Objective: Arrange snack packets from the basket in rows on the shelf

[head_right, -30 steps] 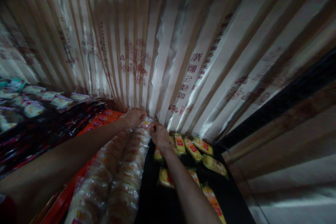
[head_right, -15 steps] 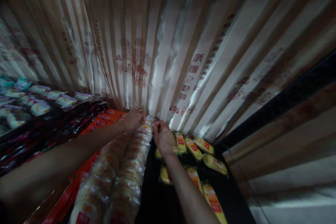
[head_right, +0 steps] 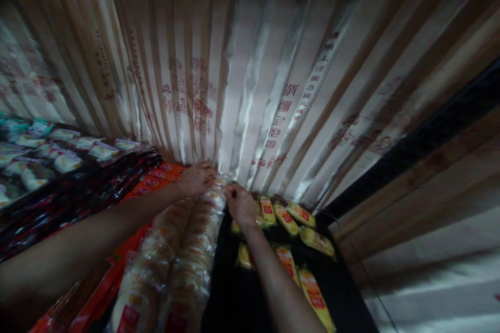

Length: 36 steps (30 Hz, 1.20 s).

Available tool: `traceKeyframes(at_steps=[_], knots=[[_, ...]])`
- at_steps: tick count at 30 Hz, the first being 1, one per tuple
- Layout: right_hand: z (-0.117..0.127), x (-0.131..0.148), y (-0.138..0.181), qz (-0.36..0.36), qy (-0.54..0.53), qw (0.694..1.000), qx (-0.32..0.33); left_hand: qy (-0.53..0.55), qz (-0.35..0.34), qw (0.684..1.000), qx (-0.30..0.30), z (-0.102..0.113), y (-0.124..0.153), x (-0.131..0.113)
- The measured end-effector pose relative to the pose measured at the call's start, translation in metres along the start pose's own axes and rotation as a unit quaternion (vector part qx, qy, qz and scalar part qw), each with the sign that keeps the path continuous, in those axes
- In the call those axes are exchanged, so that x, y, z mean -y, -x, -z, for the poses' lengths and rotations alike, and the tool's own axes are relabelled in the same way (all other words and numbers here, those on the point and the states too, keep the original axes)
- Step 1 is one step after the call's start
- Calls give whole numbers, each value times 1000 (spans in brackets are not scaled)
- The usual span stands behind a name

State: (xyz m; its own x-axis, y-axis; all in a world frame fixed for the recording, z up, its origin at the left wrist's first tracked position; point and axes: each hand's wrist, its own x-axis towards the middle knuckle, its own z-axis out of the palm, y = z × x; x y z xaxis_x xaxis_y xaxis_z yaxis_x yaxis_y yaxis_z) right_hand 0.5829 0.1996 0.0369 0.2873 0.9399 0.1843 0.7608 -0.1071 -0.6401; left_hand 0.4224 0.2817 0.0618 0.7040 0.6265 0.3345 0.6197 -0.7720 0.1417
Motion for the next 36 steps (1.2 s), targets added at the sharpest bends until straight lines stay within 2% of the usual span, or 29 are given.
traceKeyframes(at_steps=[4, 8, 10, 13, 17, 22, 27, 32, 36], knots=[[-2, 1, 2, 1, 19, 1000, 9, -11, -31, 999, 38, 2, 9, 0], [-4, 3, 13, 45, 38, 996, -67, -22, -4, 999, 47, 1, 9, -7], [-2, 3, 20, 63, 41, 994, -78, -26, 6, 999, 45, 1, 8, -10], [0, 2, 27, 60, 17, 997, -36, -32, 20, 998, 40, 2, 9, -15], [-3, -3, 26, 51, -73, 996, 22, -37, 31, 998, 27, 7, 14, -19], [-12, -7, 21, 13, -85, 996, -28, -33, 17, 999, -16, 13, 26, -18], [-14, -6, 23, 16, -59, 997, -42, -11, -34, 999, 19, 14, 34, -15], [-1, 0, 35, 26, -7, 996, -91, -1, 29, 999, 23, 11, 33, -22], [8, 2, 48, 59, -4, 998, -2, 10, 54, 998, 15, 7, 34, -25]])
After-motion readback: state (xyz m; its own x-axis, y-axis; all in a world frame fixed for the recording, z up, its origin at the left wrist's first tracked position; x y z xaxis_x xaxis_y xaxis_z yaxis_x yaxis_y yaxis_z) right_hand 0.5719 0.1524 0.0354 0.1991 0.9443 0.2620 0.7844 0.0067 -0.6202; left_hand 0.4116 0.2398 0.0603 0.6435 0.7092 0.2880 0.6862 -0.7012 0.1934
